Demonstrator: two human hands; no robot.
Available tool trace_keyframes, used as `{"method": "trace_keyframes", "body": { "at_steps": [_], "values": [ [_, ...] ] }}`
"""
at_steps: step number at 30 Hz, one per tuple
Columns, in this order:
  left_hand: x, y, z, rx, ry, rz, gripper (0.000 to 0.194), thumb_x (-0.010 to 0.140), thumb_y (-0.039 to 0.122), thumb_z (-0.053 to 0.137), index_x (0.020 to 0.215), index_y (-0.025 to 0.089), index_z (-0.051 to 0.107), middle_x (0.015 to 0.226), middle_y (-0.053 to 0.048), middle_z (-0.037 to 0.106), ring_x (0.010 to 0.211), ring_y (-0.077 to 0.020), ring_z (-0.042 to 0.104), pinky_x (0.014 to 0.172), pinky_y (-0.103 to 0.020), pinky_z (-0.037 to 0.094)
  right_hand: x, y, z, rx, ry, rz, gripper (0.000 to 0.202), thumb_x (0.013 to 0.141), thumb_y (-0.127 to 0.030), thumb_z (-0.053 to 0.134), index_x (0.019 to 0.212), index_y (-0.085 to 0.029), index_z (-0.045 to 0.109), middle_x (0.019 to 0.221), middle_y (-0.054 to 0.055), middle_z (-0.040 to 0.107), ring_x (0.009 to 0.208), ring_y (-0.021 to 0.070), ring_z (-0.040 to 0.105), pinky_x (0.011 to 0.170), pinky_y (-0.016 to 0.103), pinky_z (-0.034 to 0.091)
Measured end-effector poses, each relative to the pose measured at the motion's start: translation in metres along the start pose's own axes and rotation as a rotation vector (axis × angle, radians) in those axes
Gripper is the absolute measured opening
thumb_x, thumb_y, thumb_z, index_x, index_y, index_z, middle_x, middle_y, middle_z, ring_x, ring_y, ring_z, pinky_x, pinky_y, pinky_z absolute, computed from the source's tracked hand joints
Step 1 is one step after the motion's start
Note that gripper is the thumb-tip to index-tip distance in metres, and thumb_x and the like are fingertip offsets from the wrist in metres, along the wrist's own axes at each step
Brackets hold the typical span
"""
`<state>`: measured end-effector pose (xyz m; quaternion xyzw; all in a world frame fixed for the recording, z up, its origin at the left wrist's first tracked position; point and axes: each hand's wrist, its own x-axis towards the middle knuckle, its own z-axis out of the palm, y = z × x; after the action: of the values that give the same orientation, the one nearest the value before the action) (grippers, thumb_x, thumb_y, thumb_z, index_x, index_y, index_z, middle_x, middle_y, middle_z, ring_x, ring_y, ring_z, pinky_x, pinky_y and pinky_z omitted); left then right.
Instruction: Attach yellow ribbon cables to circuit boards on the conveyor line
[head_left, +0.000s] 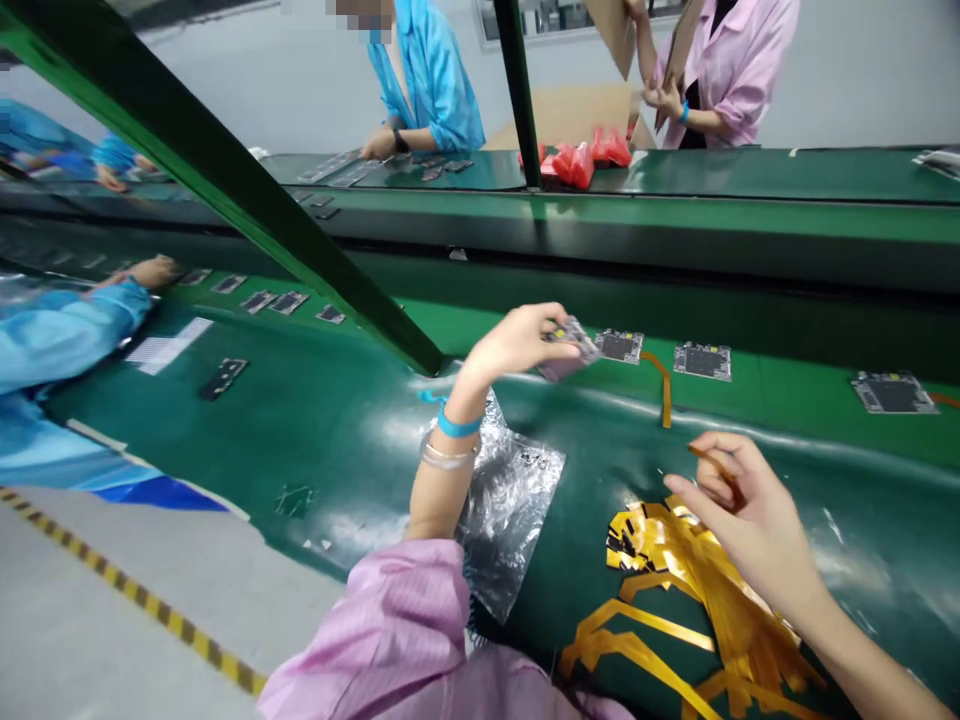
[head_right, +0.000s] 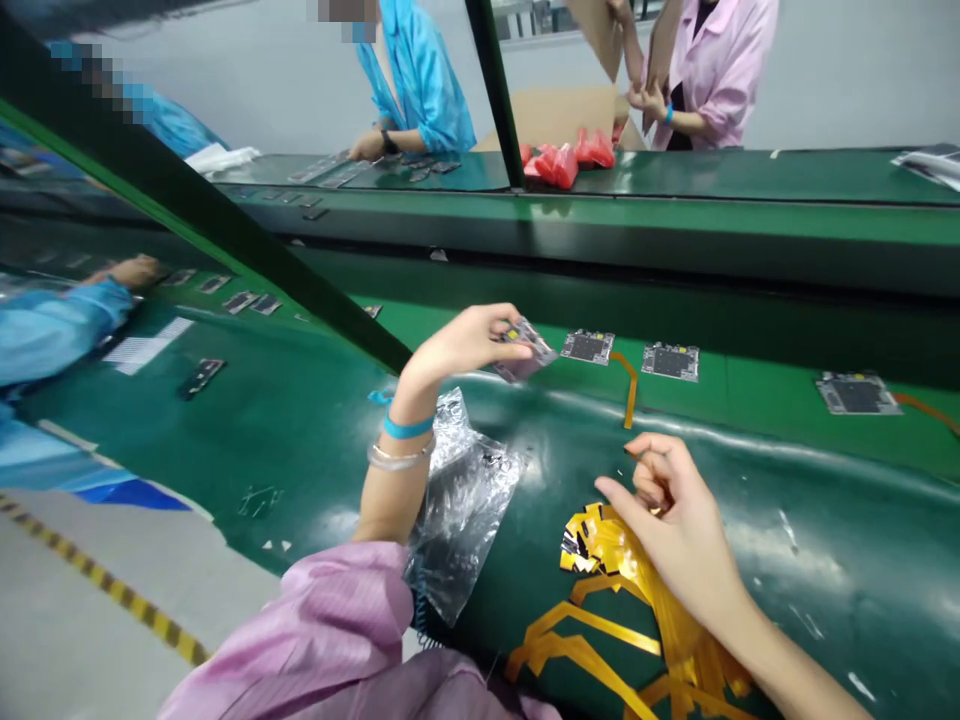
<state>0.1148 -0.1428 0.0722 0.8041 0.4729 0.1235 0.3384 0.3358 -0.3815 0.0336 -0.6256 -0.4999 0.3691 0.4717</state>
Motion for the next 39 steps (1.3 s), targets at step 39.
{"method": "trace_keyframes", "body": {
  "at_steps": [39],
  "values": [
    [-0.074, 0.088, 0.076, -0.722, -0.498, 0.175, 0.032, 0.088, 0.041, 0.075, 0.092, 0.018, 0.052, 0.087, 0.002, 0.057, 0.077, -0.0108, 0.053, 0.069, -0.024, 0.044, -0.036, -0.020, -0.036, 0.081, -0.036, 0.069, 0.045, 0.099, -0.044, 0.062, 0.141, -0.035, 0.047, 0.066, -0.007, 0.044, 0.052, 0.0152, 0.044, 0.049, 0.026, 0.042]
  ]
}}
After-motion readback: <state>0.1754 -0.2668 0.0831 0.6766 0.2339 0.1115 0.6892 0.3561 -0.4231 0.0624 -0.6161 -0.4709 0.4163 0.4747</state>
